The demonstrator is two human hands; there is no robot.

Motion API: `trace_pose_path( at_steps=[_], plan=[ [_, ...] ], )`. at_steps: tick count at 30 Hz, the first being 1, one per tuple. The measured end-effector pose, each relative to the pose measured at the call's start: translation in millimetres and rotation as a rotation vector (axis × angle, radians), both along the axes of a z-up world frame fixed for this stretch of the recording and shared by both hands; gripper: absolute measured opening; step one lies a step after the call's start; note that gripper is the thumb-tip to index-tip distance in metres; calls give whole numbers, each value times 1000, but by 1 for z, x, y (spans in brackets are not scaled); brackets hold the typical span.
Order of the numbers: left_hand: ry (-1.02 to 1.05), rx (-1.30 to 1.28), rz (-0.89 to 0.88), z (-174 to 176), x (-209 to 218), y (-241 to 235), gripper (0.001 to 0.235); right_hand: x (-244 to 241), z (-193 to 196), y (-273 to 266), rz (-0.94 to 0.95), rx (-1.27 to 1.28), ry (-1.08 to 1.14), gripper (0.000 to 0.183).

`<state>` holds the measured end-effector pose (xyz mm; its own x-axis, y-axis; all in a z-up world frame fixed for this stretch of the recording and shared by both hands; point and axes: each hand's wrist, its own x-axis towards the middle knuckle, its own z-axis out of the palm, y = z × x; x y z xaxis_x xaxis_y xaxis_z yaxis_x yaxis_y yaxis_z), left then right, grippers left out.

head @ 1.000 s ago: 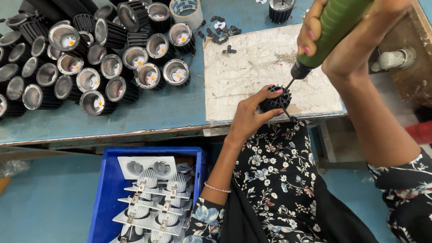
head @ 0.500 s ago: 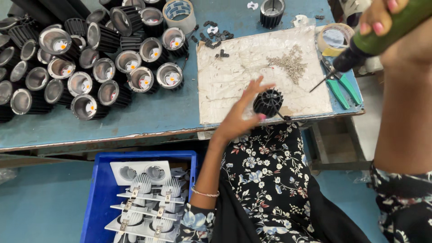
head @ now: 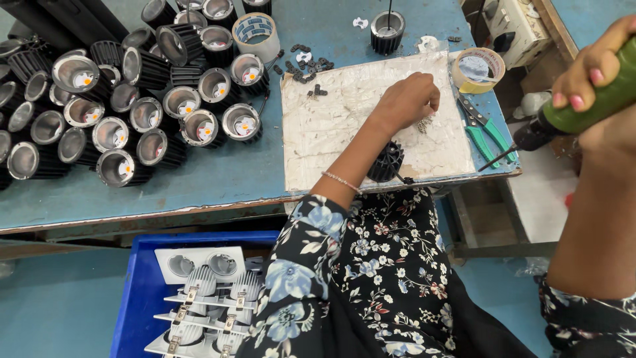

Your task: The person assembles LED light fixtures by peeling and applying adhesive stickers to the components and using a handheld electric screwdriver to fasten them together.

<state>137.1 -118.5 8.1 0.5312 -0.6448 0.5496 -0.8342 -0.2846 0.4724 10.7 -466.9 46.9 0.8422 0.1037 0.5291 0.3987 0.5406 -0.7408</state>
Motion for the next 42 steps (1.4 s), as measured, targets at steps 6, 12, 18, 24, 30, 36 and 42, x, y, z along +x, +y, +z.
trace_pose_path(
  at_steps=[6,12,18,24,30,36,42],
  plan=[
    [25,126,-10,-3,9,-10,21,24,-1,-1,88,-32,-74,23],
    [45,187,15,-16,15,-16,21,4,13,39,-19,-71,-73,30],
    [-218,119,14,-34,18,-32,15,-10,34,74,-95,-112,-79,40],
    [204,34,-32,9,8,-2,23,-16,57,101,-172,-171,-100,51],
    [377,-318,-17,46,-52,62,15,-15,84,140,-317,-265,-116,62],
    [581,-466,141,57,-123,100,33,-10,111,190,-425,-322,-166,74],
    [593,-572,225,59,-154,113,35,-20,120,231,-441,-361,-196,85]
  ],
)
